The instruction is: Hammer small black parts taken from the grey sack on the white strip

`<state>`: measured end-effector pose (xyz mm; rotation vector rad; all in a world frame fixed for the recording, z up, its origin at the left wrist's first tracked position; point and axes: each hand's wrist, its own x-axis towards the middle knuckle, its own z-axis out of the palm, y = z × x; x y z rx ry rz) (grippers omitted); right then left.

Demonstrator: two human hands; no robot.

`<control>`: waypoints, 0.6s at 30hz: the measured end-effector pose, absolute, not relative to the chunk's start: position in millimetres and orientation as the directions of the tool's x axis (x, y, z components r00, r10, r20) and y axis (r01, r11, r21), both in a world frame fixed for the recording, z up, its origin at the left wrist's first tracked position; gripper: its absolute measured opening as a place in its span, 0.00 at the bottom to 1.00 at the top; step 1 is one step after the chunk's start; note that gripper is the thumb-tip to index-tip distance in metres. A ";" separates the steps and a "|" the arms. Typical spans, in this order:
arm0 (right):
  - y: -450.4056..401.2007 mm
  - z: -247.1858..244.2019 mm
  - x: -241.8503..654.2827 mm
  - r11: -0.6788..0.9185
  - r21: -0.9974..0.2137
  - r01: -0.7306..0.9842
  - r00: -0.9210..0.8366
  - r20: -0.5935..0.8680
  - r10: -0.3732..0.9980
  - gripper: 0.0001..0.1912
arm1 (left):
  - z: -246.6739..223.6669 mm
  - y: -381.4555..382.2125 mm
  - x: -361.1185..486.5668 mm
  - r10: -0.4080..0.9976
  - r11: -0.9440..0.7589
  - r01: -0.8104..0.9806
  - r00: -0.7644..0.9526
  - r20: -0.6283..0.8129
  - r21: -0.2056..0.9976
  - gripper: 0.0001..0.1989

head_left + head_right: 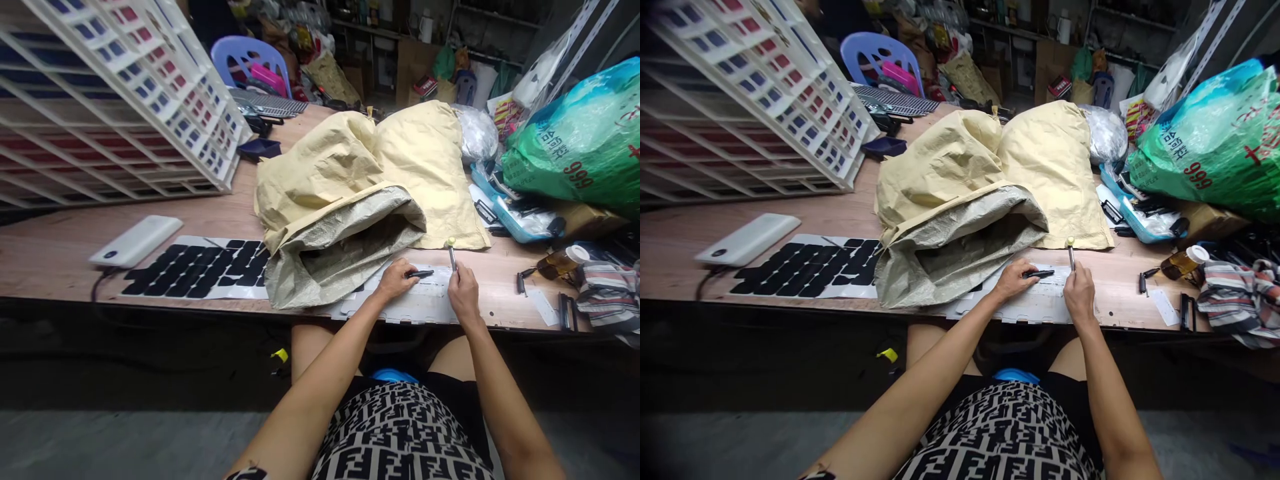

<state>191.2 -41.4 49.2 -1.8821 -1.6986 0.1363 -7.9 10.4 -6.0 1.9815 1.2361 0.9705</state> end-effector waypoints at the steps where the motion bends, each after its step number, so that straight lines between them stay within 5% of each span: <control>1: -52.5 50.8 191.5 0.032 -0.546 0.837 0.165 0.307 0.937 0.21 | -6.2 10.7 -7.8 0.917 -0.384 0.477 0.297 0.267 0.790 0.08; 6: -91.2 45.8 184.2 0.102 -0.670 0.736 0.085 0.240 0.967 0.19 | -7.6 11.2 -7.5 0.917 -0.388 0.494 0.293 0.271 0.778 0.10; 18: -98.1 43.7 174.4 0.211 -0.598 0.773 0.023 0.358 0.933 0.19 | -3.2 9.5 -8.2 0.898 -0.432 0.523 0.329 0.294 0.735 0.10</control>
